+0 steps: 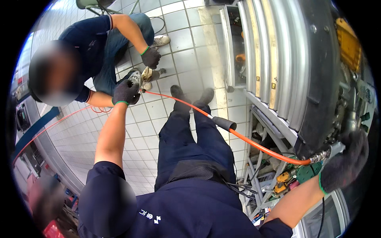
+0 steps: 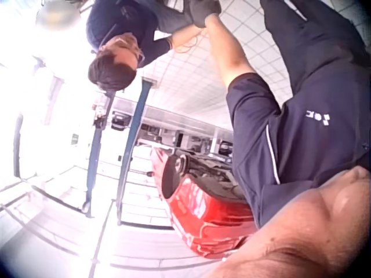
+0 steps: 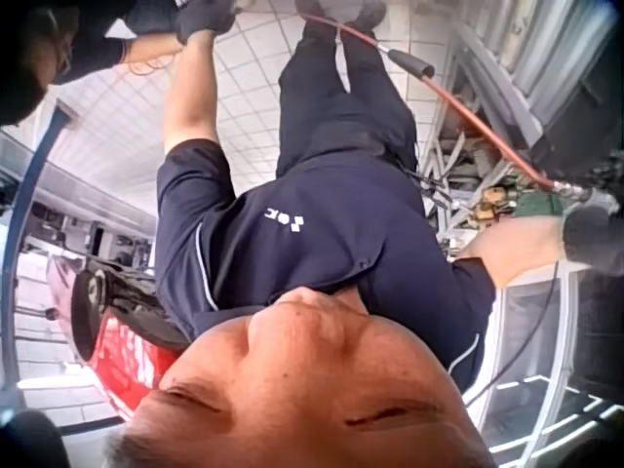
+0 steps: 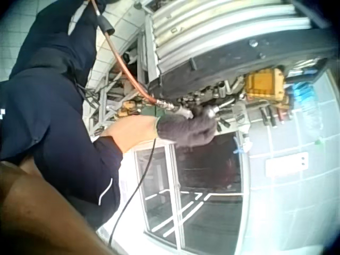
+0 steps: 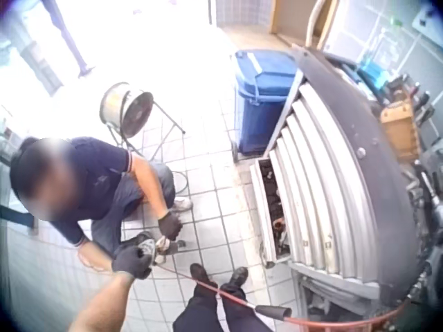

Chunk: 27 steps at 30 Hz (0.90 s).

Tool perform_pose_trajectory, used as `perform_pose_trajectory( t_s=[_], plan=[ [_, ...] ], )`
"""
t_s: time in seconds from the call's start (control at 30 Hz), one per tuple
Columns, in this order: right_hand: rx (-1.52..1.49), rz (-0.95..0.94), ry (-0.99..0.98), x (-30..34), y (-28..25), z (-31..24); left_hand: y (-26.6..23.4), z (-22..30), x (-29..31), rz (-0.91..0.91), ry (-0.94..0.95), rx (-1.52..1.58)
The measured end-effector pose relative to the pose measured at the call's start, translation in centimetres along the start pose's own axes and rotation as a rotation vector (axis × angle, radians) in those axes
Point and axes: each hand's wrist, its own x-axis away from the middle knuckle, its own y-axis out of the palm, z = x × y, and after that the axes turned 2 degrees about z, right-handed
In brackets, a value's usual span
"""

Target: The person applies a yellow substance from a bottle onto a cylindrical metal part and rubs it in with a sponge. They then hand the part to a coworker and proceed to assemble a shock absorber by inserting a metal rod into a black cylinder.

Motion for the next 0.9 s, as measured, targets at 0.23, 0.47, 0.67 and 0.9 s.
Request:
perform_pose_trajectory(
  t_s=[0.23, 0.47, 0.67, 0.9],
  plan=[
    [0.176, -0.266, -0.015, -3.5, 7.3, 1.4, -0.2, -0.2, -2.1, -0.024, -0.074, -0.004],
    [0.583, -0.538, -0.114, -2.6, 8.1, 1.8, -0.1, 0.1, -2.4, -0.042, -0.024, -0.081],
    [0.507, -0.549, -0.077, -1.8, 7.6, 0.8, -3.8, 3.7, -0.9, 0.041, -0.117, 0.153],
    [0.285, -0.383, -0.074, -3.3, 6.4, 1.9, -12.7, 30.2, 9.7, 0.362, 0.929, 0.699]
  ],
)
